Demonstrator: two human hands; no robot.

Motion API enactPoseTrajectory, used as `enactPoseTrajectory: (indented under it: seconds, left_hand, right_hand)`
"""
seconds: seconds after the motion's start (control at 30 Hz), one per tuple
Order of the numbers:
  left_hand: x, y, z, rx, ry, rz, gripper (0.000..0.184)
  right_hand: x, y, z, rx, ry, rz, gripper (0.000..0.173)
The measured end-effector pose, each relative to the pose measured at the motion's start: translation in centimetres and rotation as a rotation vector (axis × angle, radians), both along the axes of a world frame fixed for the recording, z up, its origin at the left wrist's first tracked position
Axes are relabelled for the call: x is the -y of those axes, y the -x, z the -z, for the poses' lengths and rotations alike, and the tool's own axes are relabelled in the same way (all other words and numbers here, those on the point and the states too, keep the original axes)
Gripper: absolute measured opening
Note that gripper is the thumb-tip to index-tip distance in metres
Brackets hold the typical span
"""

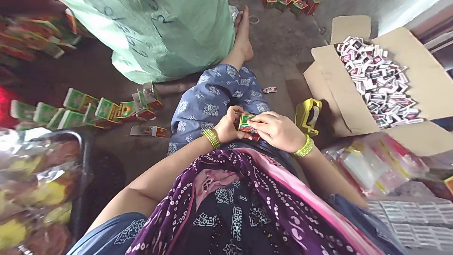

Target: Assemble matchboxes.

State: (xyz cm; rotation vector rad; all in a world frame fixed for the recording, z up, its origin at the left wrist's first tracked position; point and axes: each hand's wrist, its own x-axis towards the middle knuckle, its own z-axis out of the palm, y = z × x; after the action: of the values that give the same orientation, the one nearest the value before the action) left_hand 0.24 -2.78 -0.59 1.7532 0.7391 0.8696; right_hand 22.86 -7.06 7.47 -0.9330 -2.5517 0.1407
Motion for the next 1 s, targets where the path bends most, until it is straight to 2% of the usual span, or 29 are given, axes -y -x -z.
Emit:
enactPoseTrajectory:
  seconds: [0.17,0.4,0.7,0.87,1.0]
  left_hand:
    - [0.1,0.0,0.2,-0.041,0.028,-0.023,0.096]
    - [0.0,0.2,-0.4,-0.013,-0.021,0.035,0.095]
    - [-0.1,0.4,-0.8,-0.036,-0.053,0.086,0.099]
    - [0.0,0.4,-0.4,-0.048,-0.081,0.063,0.101]
    - [0.0,0.3,-0.2,-0.010,-0.045,0.020,0.099]
  right_hand:
    - [-0.2,0.4,0.1,0.021,0.001,-0.060,0.031]
    - [-0.7,0.0,0.2,-0.200,0.085,0.030,0.016]
    - [-0.6,0.0,-0.6,-0.101,0.006,-0.020,0.016]
    - [-0.6,0.6,-1.3,0.027,0.081,-0.086,0.023]
    - [-1.0,0.3,-0.8,-0.056,0.157,-0.101,0.032]
